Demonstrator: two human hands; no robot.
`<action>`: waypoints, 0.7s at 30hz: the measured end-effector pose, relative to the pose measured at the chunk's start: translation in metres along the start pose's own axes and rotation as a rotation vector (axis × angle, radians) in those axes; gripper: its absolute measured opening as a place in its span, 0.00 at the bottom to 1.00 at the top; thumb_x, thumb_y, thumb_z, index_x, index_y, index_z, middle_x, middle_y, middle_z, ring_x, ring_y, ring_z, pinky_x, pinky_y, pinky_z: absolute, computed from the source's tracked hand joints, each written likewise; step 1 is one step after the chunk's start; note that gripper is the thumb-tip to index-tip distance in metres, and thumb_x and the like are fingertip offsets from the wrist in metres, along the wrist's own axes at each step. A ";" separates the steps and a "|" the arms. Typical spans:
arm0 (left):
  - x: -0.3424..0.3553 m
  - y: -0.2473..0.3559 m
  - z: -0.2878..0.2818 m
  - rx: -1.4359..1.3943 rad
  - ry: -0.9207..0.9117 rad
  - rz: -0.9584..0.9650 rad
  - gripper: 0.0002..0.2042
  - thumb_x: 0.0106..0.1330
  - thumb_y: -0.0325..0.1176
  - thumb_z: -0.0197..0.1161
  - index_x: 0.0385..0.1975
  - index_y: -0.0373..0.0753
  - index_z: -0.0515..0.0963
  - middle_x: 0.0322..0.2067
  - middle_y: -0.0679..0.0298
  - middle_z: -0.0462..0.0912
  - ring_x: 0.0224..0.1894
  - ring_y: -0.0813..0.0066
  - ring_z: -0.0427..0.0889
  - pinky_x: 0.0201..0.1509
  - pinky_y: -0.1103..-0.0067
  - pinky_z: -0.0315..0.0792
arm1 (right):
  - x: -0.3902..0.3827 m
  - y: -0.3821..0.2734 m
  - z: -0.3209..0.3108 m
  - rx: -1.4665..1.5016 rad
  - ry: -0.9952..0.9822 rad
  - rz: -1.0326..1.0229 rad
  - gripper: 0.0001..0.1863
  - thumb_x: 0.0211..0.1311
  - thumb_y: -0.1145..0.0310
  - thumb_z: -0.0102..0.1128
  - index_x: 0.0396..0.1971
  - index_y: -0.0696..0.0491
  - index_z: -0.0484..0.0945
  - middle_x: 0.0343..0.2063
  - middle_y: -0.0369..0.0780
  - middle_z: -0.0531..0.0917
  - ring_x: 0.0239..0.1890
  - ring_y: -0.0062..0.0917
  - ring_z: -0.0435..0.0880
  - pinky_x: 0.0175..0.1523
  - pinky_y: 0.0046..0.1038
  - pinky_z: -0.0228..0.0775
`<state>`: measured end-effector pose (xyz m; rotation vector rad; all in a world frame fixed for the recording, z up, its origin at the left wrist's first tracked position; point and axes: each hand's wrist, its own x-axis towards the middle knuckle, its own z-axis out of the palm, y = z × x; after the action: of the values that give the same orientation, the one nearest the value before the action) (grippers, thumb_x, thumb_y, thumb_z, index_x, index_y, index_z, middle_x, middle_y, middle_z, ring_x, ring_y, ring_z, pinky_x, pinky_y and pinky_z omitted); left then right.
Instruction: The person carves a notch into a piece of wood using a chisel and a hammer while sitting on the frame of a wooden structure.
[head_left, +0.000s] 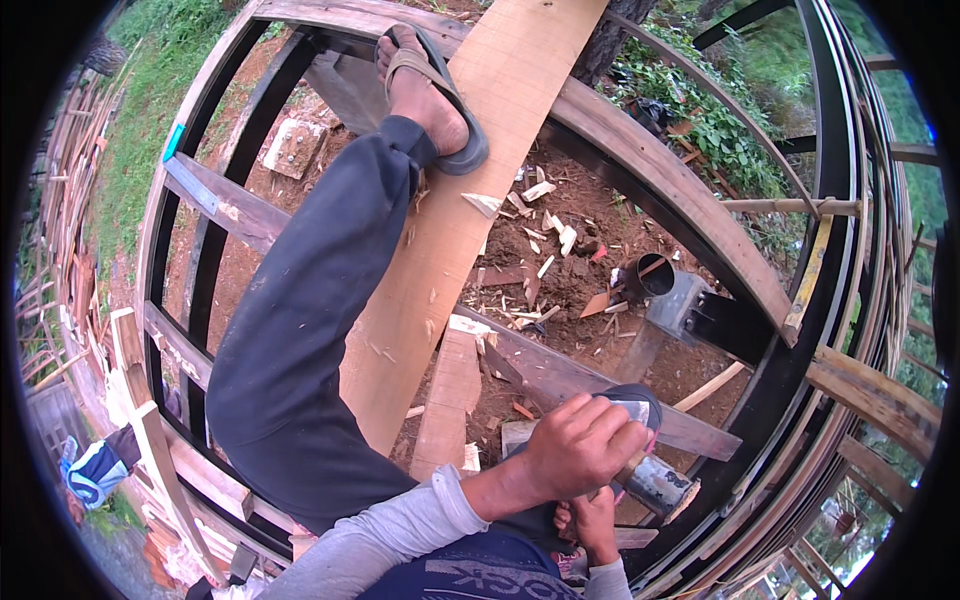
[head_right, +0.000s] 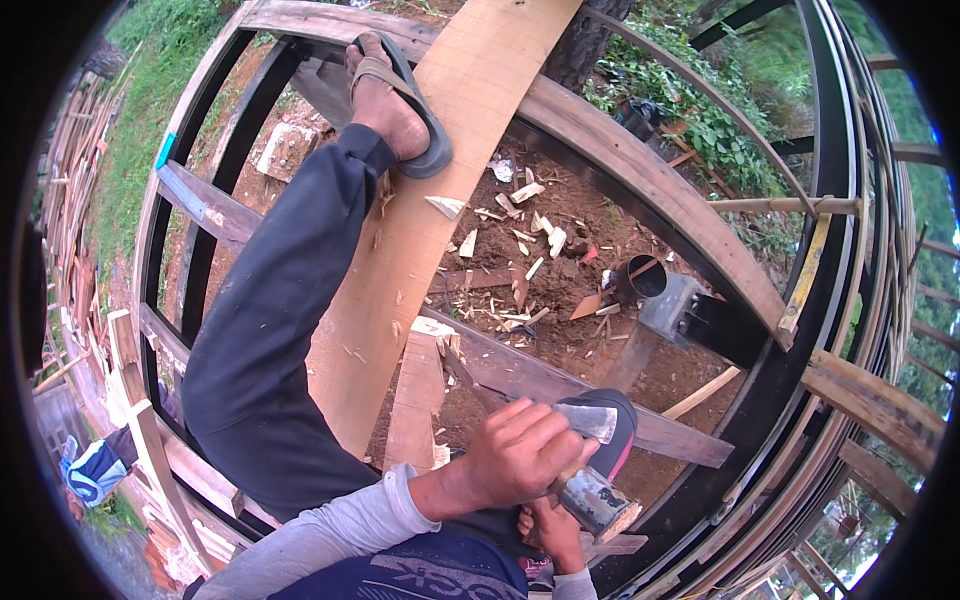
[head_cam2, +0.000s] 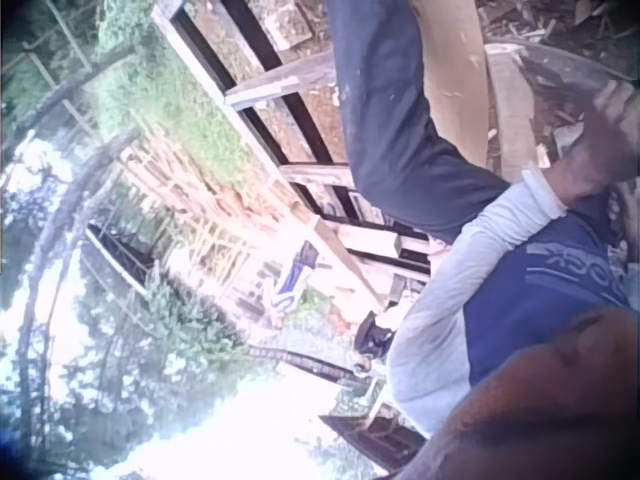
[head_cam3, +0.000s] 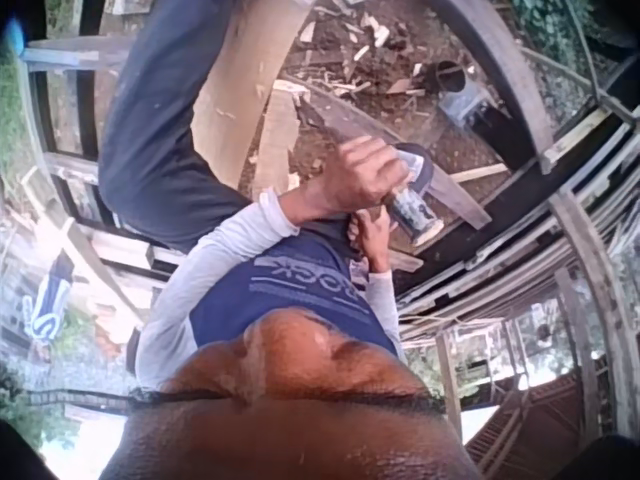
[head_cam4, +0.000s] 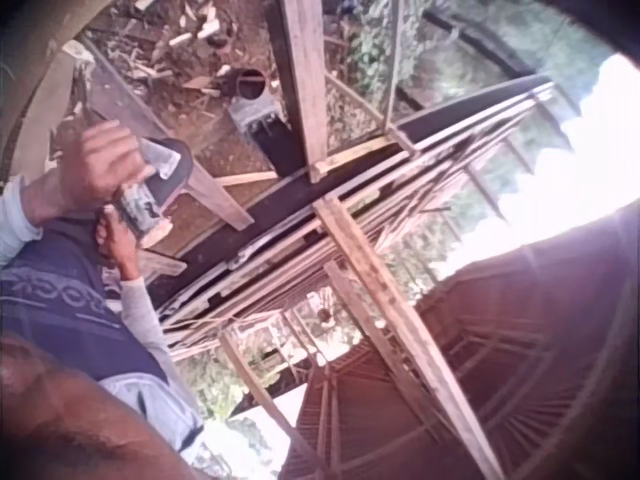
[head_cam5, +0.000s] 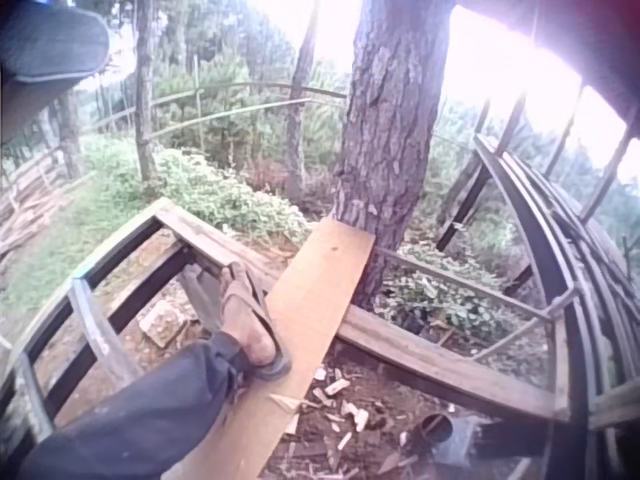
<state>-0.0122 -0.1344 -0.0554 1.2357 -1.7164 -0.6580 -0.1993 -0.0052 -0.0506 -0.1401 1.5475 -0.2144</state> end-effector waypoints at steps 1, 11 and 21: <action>0.000 -0.003 0.001 0.011 -0.004 -0.006 0.08 0.55 0.34 0.68 0.29 0.44 0.76 0.24 0.68 0.71 0.29 0.72 0.77 0.32 0.74 0.70 | 0.002 0.003 0.000 0.066 0.006 -0.038 0.10 0.74 0.68 0.58 0.41 0.55 0.67 0.24 0.38 0.73 0.19 0.23 0.72 0.23 0.27 0.69; 0.007 -0.007 -0.003 0.046 0.014 -0.023 0.07 0.56 0.33 0.67 0.28 0.43 0.74 0.24 0.67 0.71 0.28 0.69 0.78 0.32 0.72 0.71 | 0.002 0.002 0.002 0.106 -0.047 -0.167 0.13 0.71 0.71 0.60 0.46 0.53 0.65 0.24 0.39 0.72 0.17 0.23 0.71 0.22 0.28 0.69; 0.010 -0.007 -0.008 0.014 0.070 -0.064 0.07 0.61 0.31 0.64 0.28 0.41 0.71 0.23 0.63 0.74 0.29 0.63 0.80 0.34 0.69 0.73 | -0.011 0.016 -0.002 0.017 0.016 -0.291 0.12 0.73 0.67 0.59 0.46 0.53 0.66 0.24 0.38 0.72 0.17 0.22 0.71 0.23 0.26 0.68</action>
<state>-0.0030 -0.1457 -0.0533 1.3131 -1.6325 -0.6337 -0.2002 0.0132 -0.0432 -0.3515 1.5372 -0.4585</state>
